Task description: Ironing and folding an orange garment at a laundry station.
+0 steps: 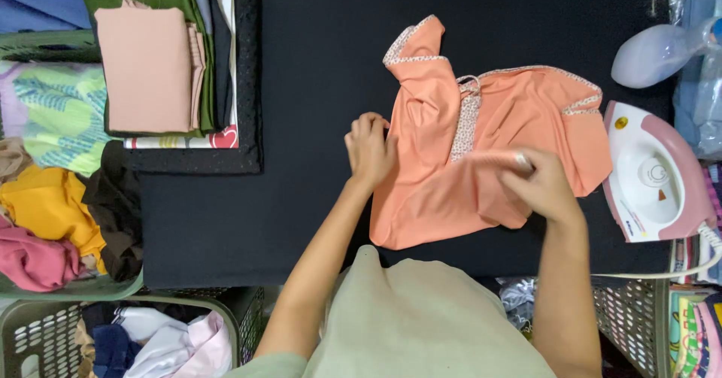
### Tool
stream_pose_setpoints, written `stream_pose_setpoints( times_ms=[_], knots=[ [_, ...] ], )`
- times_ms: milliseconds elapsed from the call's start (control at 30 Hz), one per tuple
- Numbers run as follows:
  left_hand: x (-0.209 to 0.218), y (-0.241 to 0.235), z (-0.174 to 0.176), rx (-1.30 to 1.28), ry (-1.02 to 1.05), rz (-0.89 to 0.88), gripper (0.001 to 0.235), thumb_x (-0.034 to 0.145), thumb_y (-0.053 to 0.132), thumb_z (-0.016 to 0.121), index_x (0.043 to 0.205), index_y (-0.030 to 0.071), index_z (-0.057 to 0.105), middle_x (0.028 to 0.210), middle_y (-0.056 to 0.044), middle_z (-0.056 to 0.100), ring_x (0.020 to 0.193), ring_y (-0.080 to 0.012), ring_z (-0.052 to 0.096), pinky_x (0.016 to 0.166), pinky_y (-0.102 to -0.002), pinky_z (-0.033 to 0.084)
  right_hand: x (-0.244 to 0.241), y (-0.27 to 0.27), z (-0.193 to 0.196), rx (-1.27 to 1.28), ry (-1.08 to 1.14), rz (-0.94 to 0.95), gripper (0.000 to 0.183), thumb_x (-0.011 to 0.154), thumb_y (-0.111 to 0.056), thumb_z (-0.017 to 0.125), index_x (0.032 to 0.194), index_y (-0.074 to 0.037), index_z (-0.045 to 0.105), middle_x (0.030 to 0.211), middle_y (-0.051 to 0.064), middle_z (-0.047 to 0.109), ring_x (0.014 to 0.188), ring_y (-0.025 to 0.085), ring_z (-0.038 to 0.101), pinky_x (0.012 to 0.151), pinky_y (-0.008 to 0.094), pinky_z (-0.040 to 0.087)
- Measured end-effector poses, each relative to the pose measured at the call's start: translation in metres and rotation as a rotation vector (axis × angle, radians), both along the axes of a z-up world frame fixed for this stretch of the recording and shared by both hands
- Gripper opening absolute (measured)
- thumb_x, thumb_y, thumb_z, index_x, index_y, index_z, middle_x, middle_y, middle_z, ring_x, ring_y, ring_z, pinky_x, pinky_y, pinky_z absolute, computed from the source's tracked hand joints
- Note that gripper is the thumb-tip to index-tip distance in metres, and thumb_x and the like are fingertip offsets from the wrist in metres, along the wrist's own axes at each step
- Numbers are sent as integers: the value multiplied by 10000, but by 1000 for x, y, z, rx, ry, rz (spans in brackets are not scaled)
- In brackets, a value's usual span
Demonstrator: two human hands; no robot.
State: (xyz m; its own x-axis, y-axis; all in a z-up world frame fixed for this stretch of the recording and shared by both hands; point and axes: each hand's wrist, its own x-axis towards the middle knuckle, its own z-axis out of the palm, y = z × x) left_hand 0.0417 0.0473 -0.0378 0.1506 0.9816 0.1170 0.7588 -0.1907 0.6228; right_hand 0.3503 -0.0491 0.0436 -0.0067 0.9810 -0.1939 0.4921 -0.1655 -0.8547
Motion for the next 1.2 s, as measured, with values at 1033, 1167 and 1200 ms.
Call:
stream_pose_setpoints(
  times_ms=[1033,1167,1200],
  knots=[
    [-68,-93,17,-405,-25,89,320,958,352,658,872,46,625,637,-120,666,591,-306,660,567,-430,515,34,-68,-46,-294,178,-61,215,815,-103,816,977,-12,707,763,-66,541,671,48,488,564,258,404],
    [-43,-53,32,-244,23,101,395,918,412,665,1012,29,649,879,-151,641,728,-313,657,602,-440,525,-10,-37,-1,-211,207,111,191,889,-158,765,1004,-10,729,770,-75,551,709,44,476,595,259,412],
    [-34,-38,25,-163,25,101,421,925,409,662,1115,33,647,1004,-138,617,890,-304,614,727,-434,506,-25,-24,14,-147,162,108,212,909,-171,732,1049,-13,713,795,-69,589,738,44,496,631,255,435]
  ],
)
